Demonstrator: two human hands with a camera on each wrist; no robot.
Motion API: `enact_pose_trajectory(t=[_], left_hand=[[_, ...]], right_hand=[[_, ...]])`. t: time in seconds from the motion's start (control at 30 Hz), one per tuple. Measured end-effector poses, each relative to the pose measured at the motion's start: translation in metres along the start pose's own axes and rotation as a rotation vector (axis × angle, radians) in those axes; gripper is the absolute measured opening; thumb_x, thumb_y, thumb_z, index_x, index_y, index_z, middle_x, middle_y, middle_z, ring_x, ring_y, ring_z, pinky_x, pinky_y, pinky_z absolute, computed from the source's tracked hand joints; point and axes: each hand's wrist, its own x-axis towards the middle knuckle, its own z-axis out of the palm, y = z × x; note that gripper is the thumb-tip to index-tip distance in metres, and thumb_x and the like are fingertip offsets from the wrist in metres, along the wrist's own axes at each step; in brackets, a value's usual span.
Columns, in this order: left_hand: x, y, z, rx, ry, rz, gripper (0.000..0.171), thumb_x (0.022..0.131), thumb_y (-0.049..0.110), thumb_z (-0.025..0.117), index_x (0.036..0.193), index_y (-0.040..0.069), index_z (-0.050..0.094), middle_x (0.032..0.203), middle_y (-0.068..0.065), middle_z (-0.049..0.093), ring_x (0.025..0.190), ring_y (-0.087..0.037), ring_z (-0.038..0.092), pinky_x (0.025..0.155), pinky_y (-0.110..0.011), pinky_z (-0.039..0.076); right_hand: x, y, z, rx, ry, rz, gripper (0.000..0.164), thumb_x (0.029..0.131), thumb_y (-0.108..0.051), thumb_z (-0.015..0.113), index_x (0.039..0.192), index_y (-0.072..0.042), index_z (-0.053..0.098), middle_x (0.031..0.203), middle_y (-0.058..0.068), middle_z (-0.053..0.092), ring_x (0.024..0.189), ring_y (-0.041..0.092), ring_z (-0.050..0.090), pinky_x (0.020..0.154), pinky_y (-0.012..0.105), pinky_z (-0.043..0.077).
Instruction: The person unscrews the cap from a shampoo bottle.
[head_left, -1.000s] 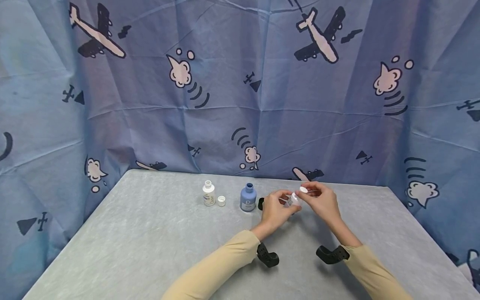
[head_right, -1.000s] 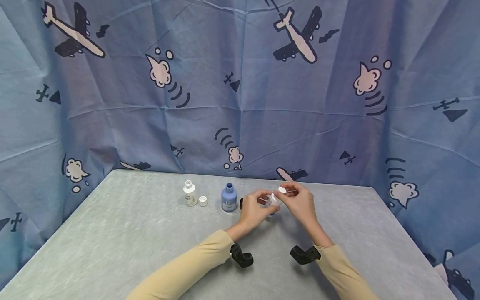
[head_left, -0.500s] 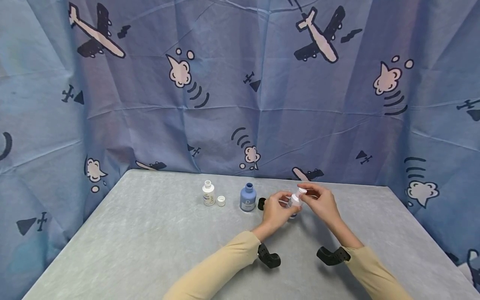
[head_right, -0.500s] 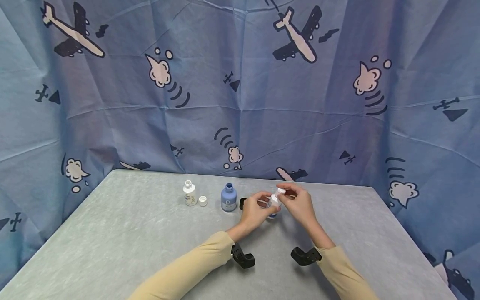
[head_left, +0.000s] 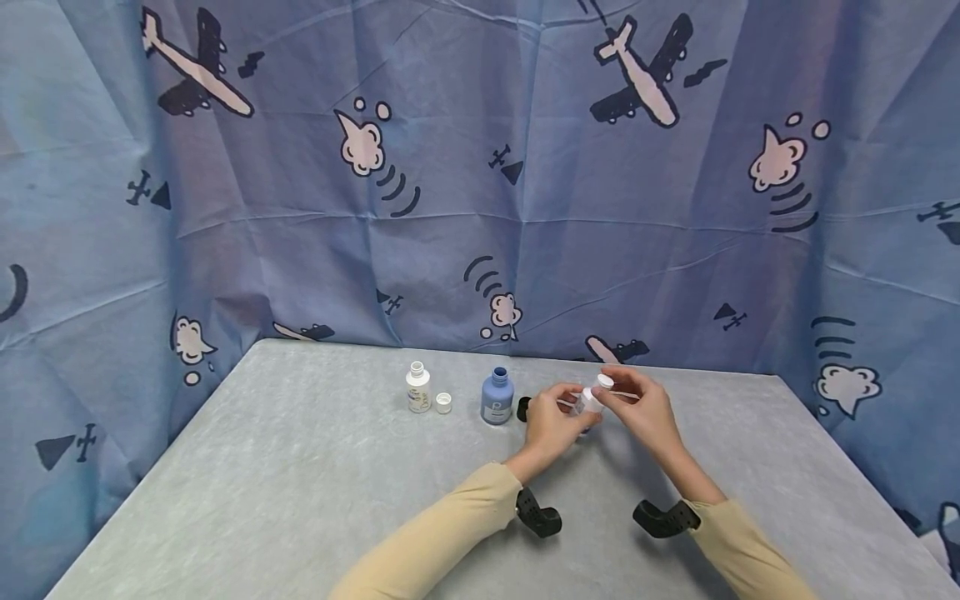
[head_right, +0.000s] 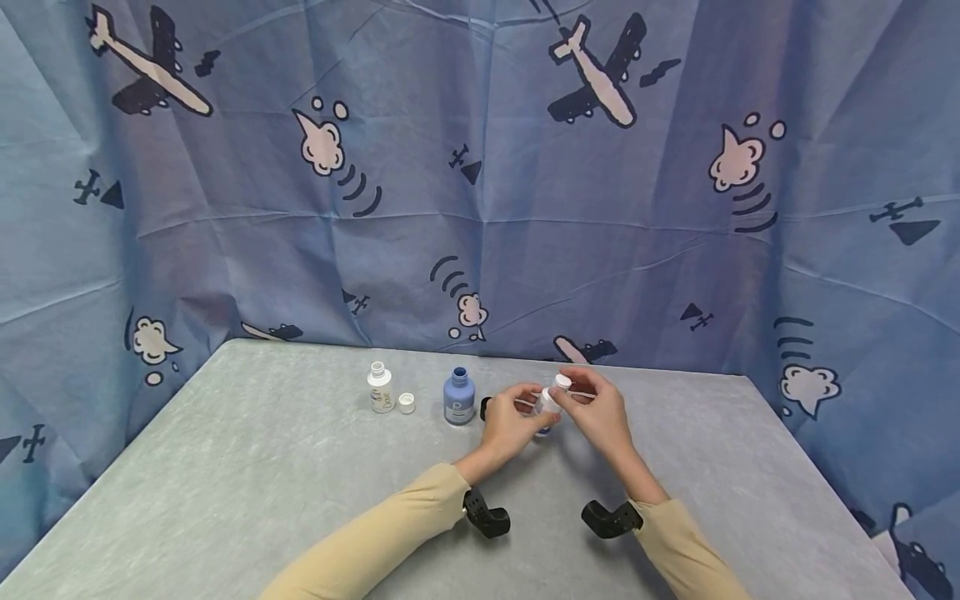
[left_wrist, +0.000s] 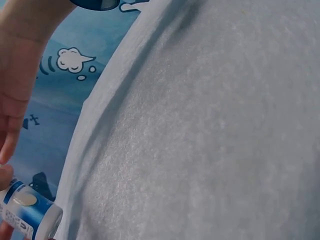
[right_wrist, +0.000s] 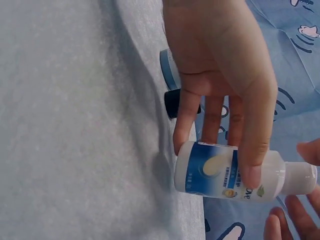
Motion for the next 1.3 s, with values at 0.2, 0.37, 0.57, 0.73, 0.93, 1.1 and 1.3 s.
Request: enact_pose_trajectory(t=[0.2,0.37,0.57,0.73,0.93,1.1,1.3], left_hand=[[0.0005,0.0025,-0.0032,0.057,-0.007,-0.004,0.037,0.069,0.022,0.085,0.104,0.017,0.073,0.091,-0.001,0.070,0.083,-0.012,0.063,0.071,-0.016,0.045],[0.0002,0.0028,-0.0040,0.067,-0.012,0.010,0.037,0.069,0.020,0.085,0.104,0.015,0.074,0.091,-0.003,0.070,0.084,-0.015,0.064,0.070,-0.016,0.046],[-0.0014,0.0020,-0.0054,0.063,-0.011,0.031,0.036,0.069,0.020,0.084,0.104,0.014,0.073,0.092,-0.003,0.070,0.084,-0.012,0.064,0.071,-0.016,0.047],[-0.0030,0.0022,-0.0081,0.062,-0.009,0.045,0.037,0.069,0.020,0.084,0.104,0.014,0.073,0.092,-0.004,0.070,0.084,-0.012,0.065,0.071,-0.016,0.048],[-0.0030,0.0039,-0.0099,0.069,-0.008,0.050,0.038,0.069,0.020,0.084,0.105,0.013,0.073,0.092,-0.004,0.070,0.083,-0.014,0.065,0.070,-0.015,0.047],[-0.0019,0.0036,-0.0087,0.085,-0.021,0.048,0.038,0.070,0.021,0.084,0.105,0.014,0.073,0.091,-0.003,0.070,0.082,-0.015,0.065,0.069,-0.015,0.046],[-0.0013,0.0027,-0.0081,0.080,-0.032,0.036,0.038,0.070,0.023,0.084,0.106,0.015,0.074,0.091,-0.002,0.070,0.082,-0.013,0.065,0.069,-0.014,0.046]], right_hand=[[-0.0006,-0.0013,-0.0003,-0.063,0.036,0.086,0.047,0.083,-0.034,0.074,0.120,-0.007,0.062,0.110,0.015,0.064,0.089,0.015,0.060,0.067,0.018,0.049],[0.0011,0.0005,-0.0007,-0.059,0.032,0.097,0.044,0.083,-0.031,0.075,0.118,-0.006,0.063,0.106,0.015,0.063,0.081,0.007,0.057,0.065,0.017,0.049],[-0.0015,-0.0004,-0.0008,-0.024,0.036,0.053,0.042,0.082,-0.025,0.076,0.116,-0.004,0.063,0.106,0.017,0.065,0.080,0.010,0.060,0.063,0.016,0.049],[-0.0026,0.0001,-0.0009,0.009,0.008,-0.002,0.040,0.083,-0.015,0.074,0.119,-0.001,0.062,0.109,0.020,0.064,0.083,0.009,0.062,0.066,0.013,0.050],[-0.0031,-0.0022,-0.0015,0.043,-0.025,-0.059,0.043,0.085,-0.004,0.069,0.127,0.001,0.057,0.122,0.022,0.061,0.090,-0.006,0.055,0.074,0.007,0.047],[-0.0031,-0.0041,-0.0007,0.079,-0.035,-0.075,0.044,0.086,-0.007,0.070,0.127,0.002,0.057,0.127,0.022,0.059,0.090,-0.013,0.052,0.076,0.004,0.046],[-0.0016,-0.0005,0.0001,0.058,-0.036,-0.045,0.042,0.087,-0.015,0.071,0.125,-0.001,0.060,0.124,0.020,0.060,0.086,-0.016,0.053,0.074,0.006,0.048]])
